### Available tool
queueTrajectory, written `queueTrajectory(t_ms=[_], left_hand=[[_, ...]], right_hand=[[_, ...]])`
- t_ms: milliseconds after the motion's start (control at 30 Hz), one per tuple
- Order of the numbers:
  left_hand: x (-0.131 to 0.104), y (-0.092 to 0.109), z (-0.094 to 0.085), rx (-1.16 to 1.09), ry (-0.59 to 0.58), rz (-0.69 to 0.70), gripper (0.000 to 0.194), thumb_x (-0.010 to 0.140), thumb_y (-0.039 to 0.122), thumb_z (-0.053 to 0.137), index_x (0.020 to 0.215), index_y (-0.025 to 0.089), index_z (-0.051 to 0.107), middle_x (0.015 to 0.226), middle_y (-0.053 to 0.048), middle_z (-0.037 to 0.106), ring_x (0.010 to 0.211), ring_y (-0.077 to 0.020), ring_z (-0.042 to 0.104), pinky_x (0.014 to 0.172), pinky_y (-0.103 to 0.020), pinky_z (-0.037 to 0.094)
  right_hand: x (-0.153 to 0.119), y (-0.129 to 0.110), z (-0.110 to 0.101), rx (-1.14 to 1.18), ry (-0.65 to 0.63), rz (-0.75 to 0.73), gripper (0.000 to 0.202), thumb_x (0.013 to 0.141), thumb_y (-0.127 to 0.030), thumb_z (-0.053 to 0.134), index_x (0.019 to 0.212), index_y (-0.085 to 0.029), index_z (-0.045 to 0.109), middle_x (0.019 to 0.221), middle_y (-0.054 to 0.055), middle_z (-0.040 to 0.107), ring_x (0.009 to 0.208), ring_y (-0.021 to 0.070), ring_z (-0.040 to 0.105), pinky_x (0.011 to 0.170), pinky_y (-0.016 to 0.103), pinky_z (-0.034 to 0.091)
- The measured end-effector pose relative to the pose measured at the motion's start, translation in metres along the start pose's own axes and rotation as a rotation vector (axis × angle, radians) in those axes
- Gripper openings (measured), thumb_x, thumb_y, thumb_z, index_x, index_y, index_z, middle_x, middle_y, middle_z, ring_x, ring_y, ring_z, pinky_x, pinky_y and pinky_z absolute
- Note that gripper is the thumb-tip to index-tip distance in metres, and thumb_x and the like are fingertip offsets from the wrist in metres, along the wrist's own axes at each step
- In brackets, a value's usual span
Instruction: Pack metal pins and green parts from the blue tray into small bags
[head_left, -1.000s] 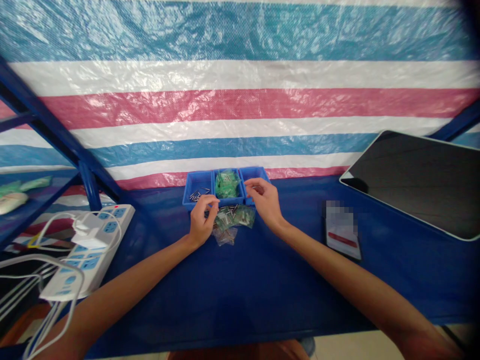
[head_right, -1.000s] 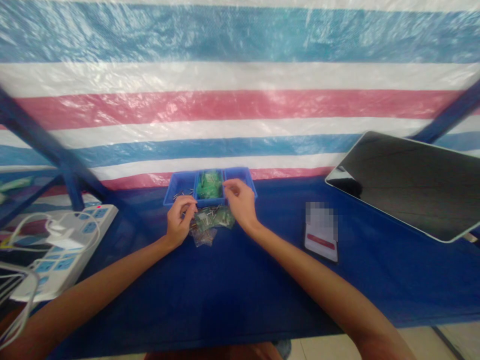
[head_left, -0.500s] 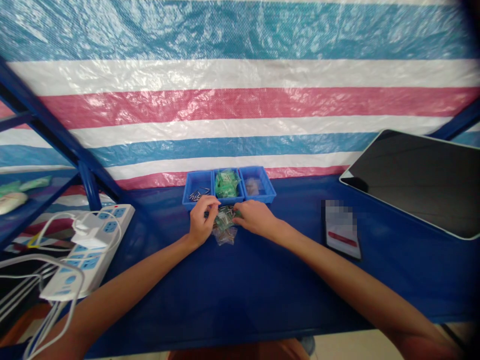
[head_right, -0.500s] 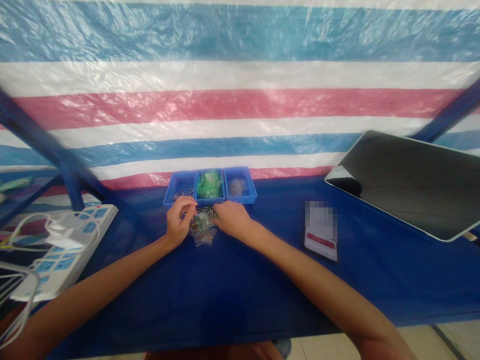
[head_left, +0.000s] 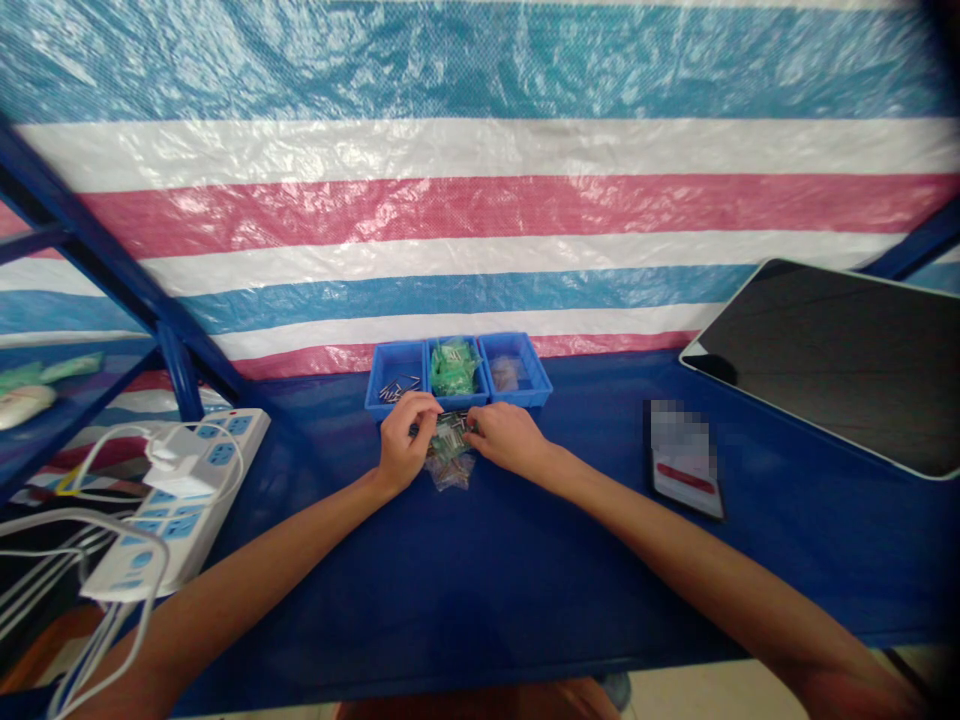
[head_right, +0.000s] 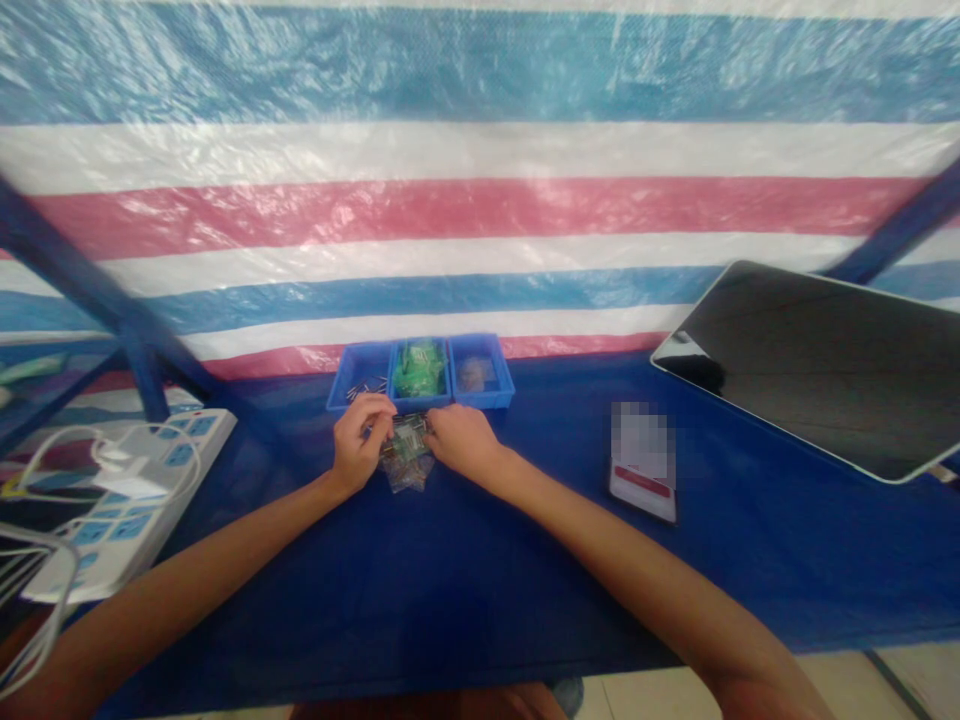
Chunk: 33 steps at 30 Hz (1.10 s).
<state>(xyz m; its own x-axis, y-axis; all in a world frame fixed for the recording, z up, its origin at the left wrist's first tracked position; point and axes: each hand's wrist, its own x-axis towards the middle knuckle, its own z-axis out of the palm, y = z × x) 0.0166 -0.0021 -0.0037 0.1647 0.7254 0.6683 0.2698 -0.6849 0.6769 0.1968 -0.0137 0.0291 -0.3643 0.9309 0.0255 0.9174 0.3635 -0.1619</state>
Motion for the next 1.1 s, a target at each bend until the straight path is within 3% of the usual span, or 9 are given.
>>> queueTrajectory(t_ms=[200,367,500,600,700,867,1000,1100], left_hand=[[0.0,0.0,0.0,0.005,-0.005,0.002,0.013,0.09,0.023,0.05,0.087,0.017,0.061,0.093,-0.005,0.058,0.067,-0.0101,0.056,0.062,-0.025,0.047],[0.0,0.002,-0.001,0.016,-0.004,0.003,0.014,0.09,0.025,0.049,0.087,0.017,0.061,0.093,-0.006,0.059,0.071,-0.012,0.058,0.063,-0.025,0.048],[0.001,0.003,-0.001,0.027,0.0,0.001,0.014,0.09,0.026,0.05,0.088,0.017,0.061,0.093,-0.006,0.059,0.075,-0.0134,0.059,0.064,-0.026,0.049],[0.0,0.002,-0.001,0.014,0.026,-0.003,0.015,0.09,0.027,0.05,0.088,0.018,0.061,0.092,-0.006,0.059,0.072,-0.0125,0.059,0.062,-0.025,0.049],[-0.001,-0.001,0.0,-0.036,0.098,-0.01,0.014,0.09,0.027,0.049,0.092,0.018,0.059,0.094,-0.005,0.057,0.064,-0.0092,0.056,0.058,-0.024,0.047],[-0.001,-0.006,0.0,-0.064,0.143,-0.047,0.014,0.091,0.028,0.049,0.093,0.017,0.058,0.092,-0.004,0.056,0.062,-0.0081,0.054,0.057,-0.022,0.046],[0.001,-0.003,0.0,0.002,0.071,-0.041,0.014,0.089,0.028,0.052,0.094,0.017,0.059,0.094,-0.006,0.059,0.073,-0.0117,0.058,0.062,-0.023,0.048],[0.003,0.001,0.001,0.047,0.0,-0.018,0.015,0.089,0.028,0.052,0.096,0.017,0.059,0.092,-0.005,0.06,0.079,-0.0131,0.058,0.063,-0.023,0.049]], right_hand=[[0.001,0.001,-0.001,0.074,0.069,0.002,0.02,0.085,-0.032,0.054,0.091,-0.018,0.067,0.081,0.007,0.07,0.08,0.0217,0.065,0.067,0.027,0.042],[0.002,0.002,0.0,0.344,0.196,0.005,0.015,0.081,-0.03,0.06,0.088,-0.018,0.068,0.073,0.003,0.07,0.07,0.0183,0.064,0.067,0.027,0.044],[0.003,0.0,0.001,0.883,0.256,0.029,0.017,0.077,-0.032,0.063,0.079,-0.016,0.067,0.066,0.003,0.069,0.052,0.0149,0.062,0.053,0.025,0.048],[0.004,0.002,-0.002,1.44,0.083,0.101,0.02,0.073,-0.032,0.066,0.081,-0.014,0.067,0.071,0.006,0.071,0.049,0.0145,0.064,0.046,0.024,0.051],[0.007,0.008,-0.006,1.748,-0.005,0.204,0.019,0.067,-0.023,0.07,0.082,-0.011,0.067,0.077,0.01,0.073,0.057,0.015,0.067,0.054,0.024,0.056],[0.01,0.009,-0.001,1.734,0.068,0.257,0.019,0.062,-0.02,0.072,0.078,-0.011,0.067,0.068,0.006,0.071,0.05,0.0128,0.063,0.048,0.022,0.053],[0.01,0.005,0.017,1.636,0.335,0.15,0.024,0.068,-0.035,0.071,0.08,-0.015,0.065,0.065,0.001,0.067,0.044,0.0094,0.055,0.043,0.021,0.046],[0.008,0.004,0.031,1.561,0.372,0.063,0.032,0.072,-0.045,0.067,0.087,-0.017,0.064,0.065,-0.001,0.065,0.043,0.008,0.05,0.041,0.019,0.038]])
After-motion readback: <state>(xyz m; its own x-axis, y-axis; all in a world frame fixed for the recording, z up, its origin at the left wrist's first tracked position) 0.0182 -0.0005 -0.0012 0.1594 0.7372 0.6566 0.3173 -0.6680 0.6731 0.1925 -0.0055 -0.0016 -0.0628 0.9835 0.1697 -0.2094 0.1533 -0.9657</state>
